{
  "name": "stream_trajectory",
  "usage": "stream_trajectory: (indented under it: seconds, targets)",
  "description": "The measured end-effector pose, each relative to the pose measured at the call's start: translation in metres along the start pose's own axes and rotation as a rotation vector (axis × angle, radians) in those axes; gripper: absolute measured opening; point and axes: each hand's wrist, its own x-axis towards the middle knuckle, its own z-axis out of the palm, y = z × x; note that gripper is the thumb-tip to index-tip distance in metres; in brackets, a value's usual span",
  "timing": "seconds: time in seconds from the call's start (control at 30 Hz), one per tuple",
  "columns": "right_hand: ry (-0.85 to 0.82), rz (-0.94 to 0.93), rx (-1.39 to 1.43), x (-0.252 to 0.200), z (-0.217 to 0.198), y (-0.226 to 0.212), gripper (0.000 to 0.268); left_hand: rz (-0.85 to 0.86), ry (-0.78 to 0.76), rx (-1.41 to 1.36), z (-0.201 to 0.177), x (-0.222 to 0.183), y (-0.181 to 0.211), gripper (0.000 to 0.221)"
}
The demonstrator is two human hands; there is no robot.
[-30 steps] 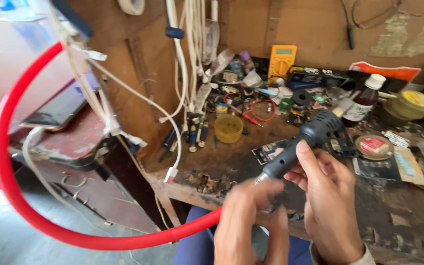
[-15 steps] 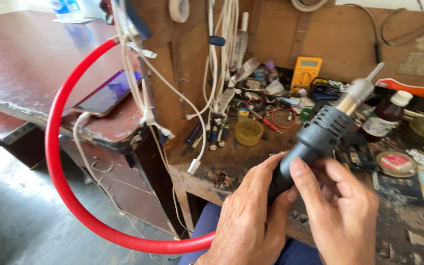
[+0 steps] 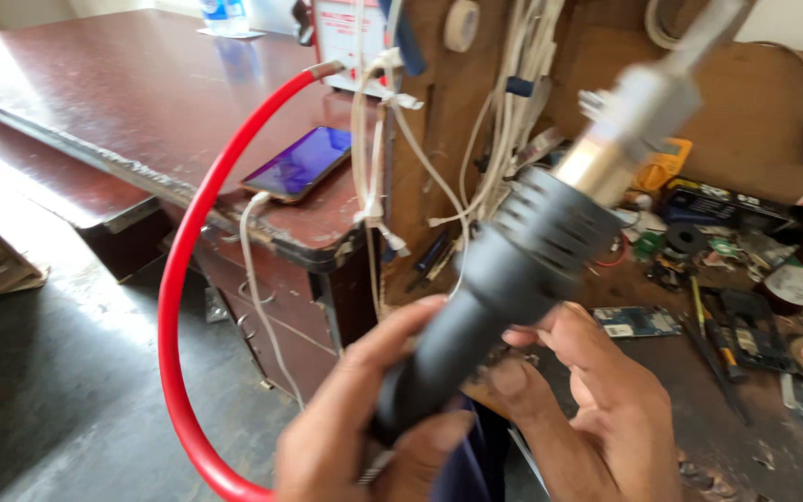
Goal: The person repairs a mobile phone circuit board by hand using a small tool and a hot air rework station. They apply a substance from a small yellow jar to the board, manipulate components with a thin tool, and heat the board with a hot air gun.
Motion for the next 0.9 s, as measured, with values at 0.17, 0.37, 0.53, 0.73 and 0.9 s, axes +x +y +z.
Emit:
stream_trajectory:
  seconds: [0.17, 0.37, 0.53, 0.73, 0.9]
  targets:
    - [-0.081, -0.005, -0.134, 0.012, 0.026, -0.009, 0.044, 0.026, 0.259, 0.196, -0.047, -0.004, 0.019, 0.059]
    - [-0.105, 0.009, -0.201, 0.024, 0.065, -0.023, 0.041, 0.088, 0.229, 0.487, -0.112, 0.012, 0.042, 0.052]
    - [-0.139, -0.016, -0.139, 0.034, 0.097, -0.027, 0.038, 0.098, 0.207, 0.630, -0.152, 0.033, 0.041, 0.049]
    - [-0.110, -0.122, -0.118, 0.067, 0.138, -0.018, 0.047, 0.162, 0.149, 0.810, -0.199, 0.061, 0.023, 0.043]
    - [-0.098, -0.309, -0.308, 0.108, 0.180, -0.005, 0.061, 0.342, 0.217, 0.823, -0.231, 0.101, 0.003, 0.040]
